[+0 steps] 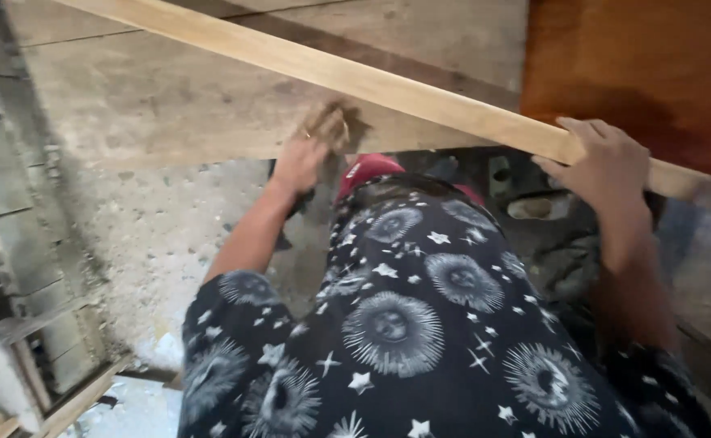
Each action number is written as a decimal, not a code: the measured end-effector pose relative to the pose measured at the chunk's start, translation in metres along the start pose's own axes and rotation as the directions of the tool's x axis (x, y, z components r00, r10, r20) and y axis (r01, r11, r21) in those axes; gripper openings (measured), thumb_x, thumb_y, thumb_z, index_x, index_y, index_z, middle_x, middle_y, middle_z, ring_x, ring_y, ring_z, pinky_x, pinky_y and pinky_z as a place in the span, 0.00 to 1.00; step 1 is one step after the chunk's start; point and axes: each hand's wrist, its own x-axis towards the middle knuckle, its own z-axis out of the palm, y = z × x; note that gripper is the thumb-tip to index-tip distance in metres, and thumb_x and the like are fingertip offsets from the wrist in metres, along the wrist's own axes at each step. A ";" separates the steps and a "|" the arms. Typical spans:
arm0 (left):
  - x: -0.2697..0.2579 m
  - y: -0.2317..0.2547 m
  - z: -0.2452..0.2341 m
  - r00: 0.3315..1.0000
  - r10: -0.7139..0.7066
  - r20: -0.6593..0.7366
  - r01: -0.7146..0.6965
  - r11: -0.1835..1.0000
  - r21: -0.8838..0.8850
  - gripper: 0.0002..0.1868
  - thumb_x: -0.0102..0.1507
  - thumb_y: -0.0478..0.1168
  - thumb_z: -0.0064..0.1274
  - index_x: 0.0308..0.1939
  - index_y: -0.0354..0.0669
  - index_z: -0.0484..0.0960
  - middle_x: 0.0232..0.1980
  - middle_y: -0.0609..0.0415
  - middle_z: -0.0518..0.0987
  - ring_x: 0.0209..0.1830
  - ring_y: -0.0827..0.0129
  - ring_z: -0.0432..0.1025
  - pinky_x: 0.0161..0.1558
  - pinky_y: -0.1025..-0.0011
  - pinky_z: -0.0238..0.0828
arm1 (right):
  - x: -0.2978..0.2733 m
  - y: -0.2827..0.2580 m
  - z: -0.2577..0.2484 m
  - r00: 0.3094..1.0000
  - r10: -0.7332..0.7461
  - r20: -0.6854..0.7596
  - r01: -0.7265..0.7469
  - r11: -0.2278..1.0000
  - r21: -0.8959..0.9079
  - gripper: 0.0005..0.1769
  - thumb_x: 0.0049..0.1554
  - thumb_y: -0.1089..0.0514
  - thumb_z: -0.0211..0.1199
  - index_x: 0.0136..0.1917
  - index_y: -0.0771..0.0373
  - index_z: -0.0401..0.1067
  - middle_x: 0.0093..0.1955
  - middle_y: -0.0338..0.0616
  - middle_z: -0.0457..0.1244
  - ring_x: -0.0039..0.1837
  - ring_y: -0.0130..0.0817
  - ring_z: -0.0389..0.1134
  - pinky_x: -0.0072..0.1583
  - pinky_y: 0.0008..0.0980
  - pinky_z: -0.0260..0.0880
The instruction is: The person sands a long, light-colored wooden plank using a sanding block. They hold the plank with one hand and rub the sanding block along its length with the other hand, working on a wooden workbench in a workshop.
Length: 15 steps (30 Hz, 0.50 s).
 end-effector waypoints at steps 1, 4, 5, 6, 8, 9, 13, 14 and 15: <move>-0.006 0.006 -0.015 0.989 -0.074 0.127 0.067 0.996 0.062 0.20 0.63 0.42 0.48 0.60 0.51 0.78 0.74 0.39 0.68 0.80 0.38 0.48 0.78 0.39 0.33 | 0.002 -0.002 0.004 1.000 0.012 -0.025 -0.013 0.998 -0.063 0.36 0.52 0.28 0.70 0.69 0.42 0.80 0.59 0.30 0.72 0.58 0.35 0.74 0.53 0.40 0.74; 0.033 0.080 -0.059 0.940 0.090 -0.328 -0.125 0.988 -0.087 0.19 0.77 0.44 0.42 0.68 0.39 0.74 0.72 0.39 0.71 0.75 0.41 0.65 0.77 0.49 0.61 | 0.004 0.004 0.013 0.997 0.011 -0.079 -0.016 0.998 -0.065 0.35 0.48 0.30 0.74 0.66 0.39 0.82 0.57 0.27 0.73 0.57 0.33 0.74 0.52 0.40 0.72; 0.048 0.084 -0.040 0.939 0.069 -0.337 -0.105 0.990 -0.090 0.19 0.77 0.44 0.42 0.68 0.39 0.74 0.72 0.39 0.71 0.75 0.41 0.65 0.77 0.49 0.61 | -0.001 0.004 0.015 0.997 -0.010 -0.071 0.006 0.998 -0.067 0.35 0.48 0.30 0.74 0.66 0.39 0.82 0.57 0.27 0.73 0.57 0.33 0.74 0.52 0.40 0.72; 0.066 0.084 -0.026 0.953 0.040 -0.300 -0.104 0.974 -0.200 0.21 0.79 0.45 0.32 0.74 0.45 0.66 0.77 0.46 0.64 0.81 0.46 0.57 0.83 0.50 0.52 | 0.000 0.005 0.017 0.995 -0.037 -0.087 0.022 0.985 -0.174 0.33 0.48 0.26 0.74 0.63 0.36 0.81 0.54 0.24 0.72 0.54 0.28 0.75 0.49 0.35 0.73; 0.104 0.085 0.010 0.963 0.002 -0.270 -0.089 0.947 -0.308 0.24 0.81 0.46 0.22 0.79 0.51 0.59 0.83 0.52 0.58 0.87 0.52 0.49 0.89 0.50 0.43 | 0.008 0.000 0.012 0.991 -0.082 -0.102 0.051 0.958 -0.282 0.31 0.48 0.22 0.73 0.60 0.33 0.81 0.51 0.20 0.71 0.51 0.24 0.75 0.46 0.30 0.74; 0.126 0.086 0.032 0.960 0.123 -0.253 -0.155 0.981 -0.114 0.22 0.75 0.38 0.34 0.73 0.44 0.68 0.79 0.49 0.62 0.82 0.47 0.53 0.83 0.47 0.46 | 0.014 -0.006 0.007 0.992 0.067 0.106 -0.035 0.959 -0.283 0.33 0.49 0.19 0.67 0.58 0.37 0.80 0.49 0.28 0.73 0.50 0.34 0.76 0.46 0.37 0.74; 0.150 0.080 0.064 0.922 0.352 -0.163 -0.323 0.929 0.181 0.24 0.70 0.26 0.45 0.71 0.34 0.72 0.75 0.41 0.65 0.77 0.46 0.55 0.78 0.46 0.50 | 0.056 -0.063 -0.037 0.864 0.247 0.439 -0.178 0.965 -0.193 0.42 0.49 0.17 0.61 0.70 0.35 0.74 0.51 0.48 0.76 0.54 0.53 0.77 0.53 0.49 0.72; 0.131 0.056 0.058 0.922 0.348 -0.168 -0.318 0.930 0.184 0.24 0.70 0.26 0.45 0.71 0.34 0.72 0.75 0.41 0.65 0.77 0.46 0.55 0.78 0.46 0.50 | 0.061 -0.070 -0.034 0.866 0.243 0.437 -0.172 0.965 -0.196 0.42 0.49 0.17 0.61 0.70 0.35 0.74 0.51 0.48 0.76 0.54 0.53 0.77 0.53 0.49 0.72; 0.112 0.033 0.053 0.956 0.105 -0.273 -0.063 0.985 0.158 0.22 0.68 0.45 0.50 0.67 0.51 0.73 0.62 0.52 0.73 0.57 0.55 0.66 0.52 0.55 0.60 | 0.067 -0.076 -0.031 0.866 0.229 0.445 -0.188 0.973 -0.136 0.43 0.49 0.18 0.62 0.70 0.39 0.74 0.52 0.50 0.75 0.55 0.59 0.75 0.54 0.54 0.70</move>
